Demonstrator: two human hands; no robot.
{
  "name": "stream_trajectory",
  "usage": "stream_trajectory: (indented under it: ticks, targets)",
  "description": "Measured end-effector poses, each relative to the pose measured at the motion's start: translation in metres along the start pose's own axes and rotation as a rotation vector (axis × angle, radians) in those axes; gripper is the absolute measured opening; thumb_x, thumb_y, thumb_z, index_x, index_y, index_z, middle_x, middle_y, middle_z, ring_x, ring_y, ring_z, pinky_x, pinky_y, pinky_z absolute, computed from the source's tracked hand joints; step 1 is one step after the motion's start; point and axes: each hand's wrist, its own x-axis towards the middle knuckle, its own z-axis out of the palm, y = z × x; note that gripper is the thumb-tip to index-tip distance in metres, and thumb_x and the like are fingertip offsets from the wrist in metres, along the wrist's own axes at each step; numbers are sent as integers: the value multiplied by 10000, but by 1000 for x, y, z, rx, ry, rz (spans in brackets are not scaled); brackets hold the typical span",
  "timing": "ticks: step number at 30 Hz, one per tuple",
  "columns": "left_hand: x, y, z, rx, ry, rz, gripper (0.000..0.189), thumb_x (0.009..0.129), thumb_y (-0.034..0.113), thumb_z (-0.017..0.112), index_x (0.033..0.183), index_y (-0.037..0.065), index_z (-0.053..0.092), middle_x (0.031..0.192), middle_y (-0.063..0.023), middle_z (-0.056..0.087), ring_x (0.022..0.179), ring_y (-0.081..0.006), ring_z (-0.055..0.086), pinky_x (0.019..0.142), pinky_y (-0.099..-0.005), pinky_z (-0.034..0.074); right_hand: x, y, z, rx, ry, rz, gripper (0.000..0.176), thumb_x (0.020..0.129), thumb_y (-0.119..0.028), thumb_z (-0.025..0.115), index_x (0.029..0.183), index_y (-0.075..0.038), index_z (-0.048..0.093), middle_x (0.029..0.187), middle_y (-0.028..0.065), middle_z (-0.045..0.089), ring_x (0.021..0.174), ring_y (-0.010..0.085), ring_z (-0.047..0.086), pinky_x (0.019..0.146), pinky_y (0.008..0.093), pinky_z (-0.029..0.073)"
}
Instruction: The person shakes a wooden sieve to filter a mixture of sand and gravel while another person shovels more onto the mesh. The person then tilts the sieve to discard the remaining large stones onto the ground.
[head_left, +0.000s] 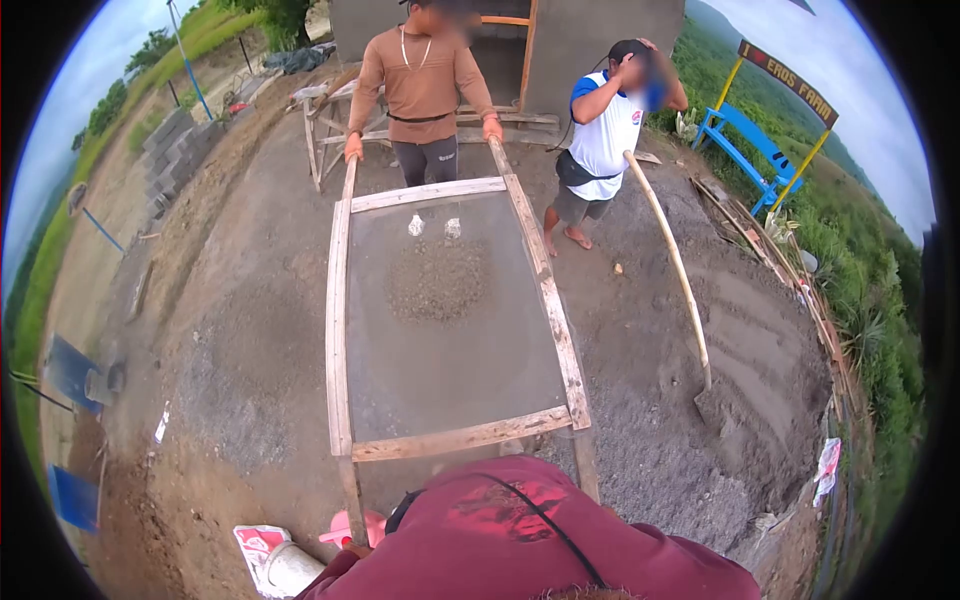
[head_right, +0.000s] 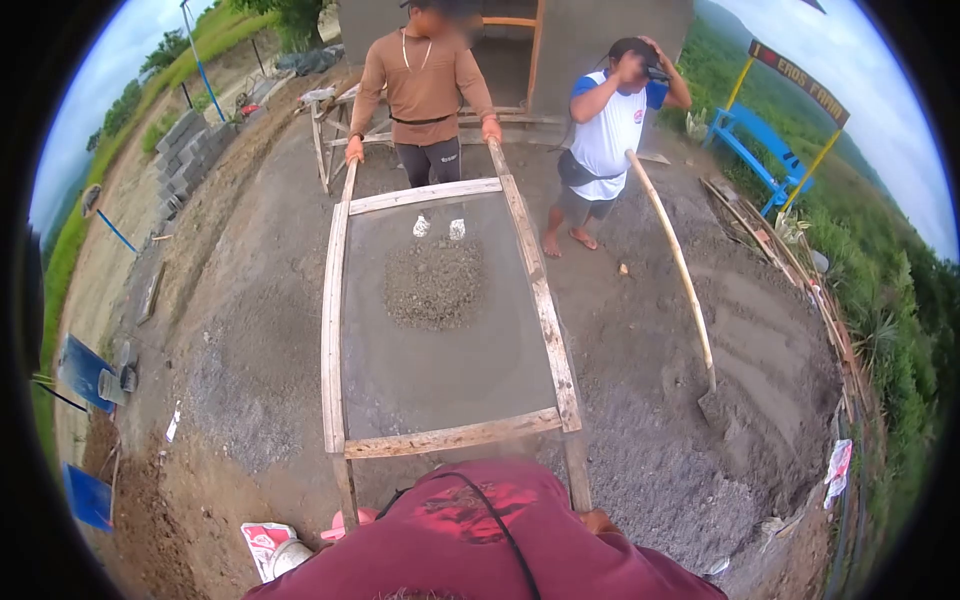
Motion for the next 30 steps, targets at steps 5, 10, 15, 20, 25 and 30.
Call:
stream_trajectory:
  ticks: [5,10,15,20,25,30]
  targets:
    - [78,95,-46,-68,-27,5,120,732,93,666,697,-12,712,625,-149,660,538,-243,652,502,-426,495,89,-99,9,301,-201,-10,287,757,-219,758,932,-5,682,750,88,663,623,215,642,567,379,511]
    - [176,265,-136,-52,135,203,164,762,88,618,617,24,659,582,-125,617,493,-257,622,469,-399,476,44,-325,-31,213,-211,-172,181,792,-319,705,871,-172,636,743,-15,666,681,140,657,676,362,512]
    - [116,314,-158,-118,96,212,170,720,137,648,599,18,660,582,-131,634,497,-251,623,496,-398,483,32,-359,-49,176,-174,-170,220,795,-305,702,941,-153,639,747,-4,654,672,150,652,681,377,513]
    - [144,87,-42,141,95,131,253,715,246,646,670,11,730,659,-160,706,637,-257,727,670,-402,578,61,-138,0,267,-141,-138,191,799,-221,716,891,-55,689,704,78,661,625,191,672,483,346,493]
    - [18,1,-25,139,6,129,229,656,206,782,719,-2,710,683,-131,713,623,-226,709,591,-387,566,47,42,2,-389,-56,-550,336,695,-188,789,907,66,732,795,165,707,641,307,682,623,407,547]
    - [5,43,-38,76,-22,186,202,737,192,722,811,4,728,704,-142,717,614,-243,708,570,-380,561,66,2,1,67,-134,-68,315,704,-197,778,907,39,728,788,145,709,618,291,671,589,400,526]
